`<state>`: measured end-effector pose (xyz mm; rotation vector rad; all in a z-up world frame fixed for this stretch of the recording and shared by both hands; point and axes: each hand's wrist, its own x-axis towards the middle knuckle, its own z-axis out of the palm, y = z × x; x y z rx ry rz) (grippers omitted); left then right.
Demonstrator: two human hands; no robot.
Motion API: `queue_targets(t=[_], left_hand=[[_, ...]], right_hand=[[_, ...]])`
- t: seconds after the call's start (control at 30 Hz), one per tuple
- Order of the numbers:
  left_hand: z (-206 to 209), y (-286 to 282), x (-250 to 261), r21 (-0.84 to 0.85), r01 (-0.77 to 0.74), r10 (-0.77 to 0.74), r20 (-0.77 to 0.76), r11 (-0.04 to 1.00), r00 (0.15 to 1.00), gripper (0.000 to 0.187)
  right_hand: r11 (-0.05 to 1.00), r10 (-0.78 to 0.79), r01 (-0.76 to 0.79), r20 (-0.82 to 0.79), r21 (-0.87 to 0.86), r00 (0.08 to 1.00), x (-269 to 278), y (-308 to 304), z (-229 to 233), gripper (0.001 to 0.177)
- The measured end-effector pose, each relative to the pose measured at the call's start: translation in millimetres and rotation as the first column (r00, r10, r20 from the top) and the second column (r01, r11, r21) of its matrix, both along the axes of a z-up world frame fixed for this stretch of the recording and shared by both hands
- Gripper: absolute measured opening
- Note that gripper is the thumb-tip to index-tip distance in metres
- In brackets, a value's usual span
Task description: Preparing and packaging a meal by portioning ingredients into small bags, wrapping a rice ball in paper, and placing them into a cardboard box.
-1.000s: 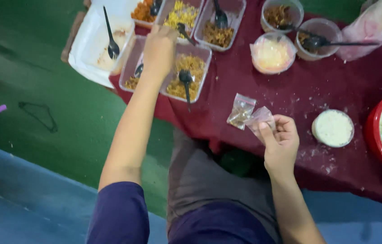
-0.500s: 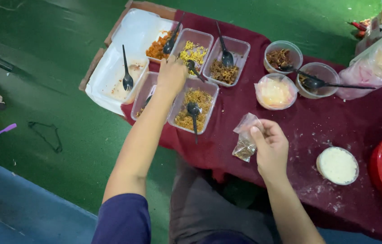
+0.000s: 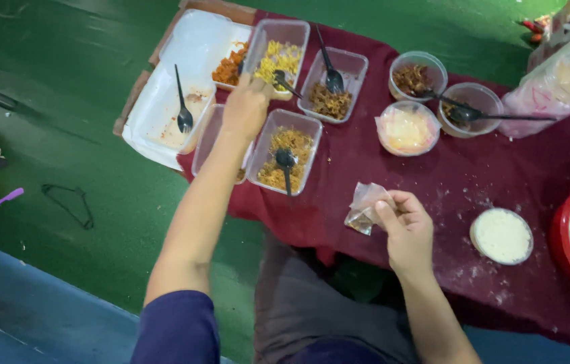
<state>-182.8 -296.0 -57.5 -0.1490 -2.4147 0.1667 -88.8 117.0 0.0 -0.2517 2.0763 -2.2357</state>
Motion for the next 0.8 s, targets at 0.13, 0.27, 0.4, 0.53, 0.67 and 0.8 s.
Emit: queue_targets(t=[0.13, 0.27, 0.4, 0.53, 0.67, 0.8], left_hand=[[66, 35, 45, 0.057, 0.051, -0.052, 0.004, 0.997, 0.999, 0.011], [126, 86, 94, -0.070, 0.245, -0.239, 0.085, 0.967, 0.967, 0.015], [141, 143, 133, -0.034, 0.419, -0.413, 0.112, 0.907, 0.904, 0.005], [115, 196, 157, -0.030, 0.691, -0.690, 0.047, 0.722, 0.722, 0.018], [91, 240, 188, 0.110, 0.711, -0.714, -0.009, 0.695, 0.700, 0.015], [67, 255, 201, 0.183, 0.773, -0.787, 0.006, 0.607, 0.616, 0.018]], right_hand=[[0.999, -0.044, 0.044, 0.007, -0.005, 0.999, 14, 39, 5, 0.013], [0.979, -0.111, 0.138, 0.177, -0.149, 0.978, 31, 90, -6, 0.011], [0.977, -0.132, 0.159, 0.186, -0.141, 0.974, 51, 119, 0, 0.014], [0.997, -0.053, 0.060, 0.132, -0.048, 0.990, 67, 141, -42, 0.024], [0.999, -0.001, -0.003, 0.134, 0.034, 0.991, 85, 143, -43, 0.046], [0.993, -0.020, -0.002, 0.187, 0.119, 0.982, 109, 151, -51, 0.038]])
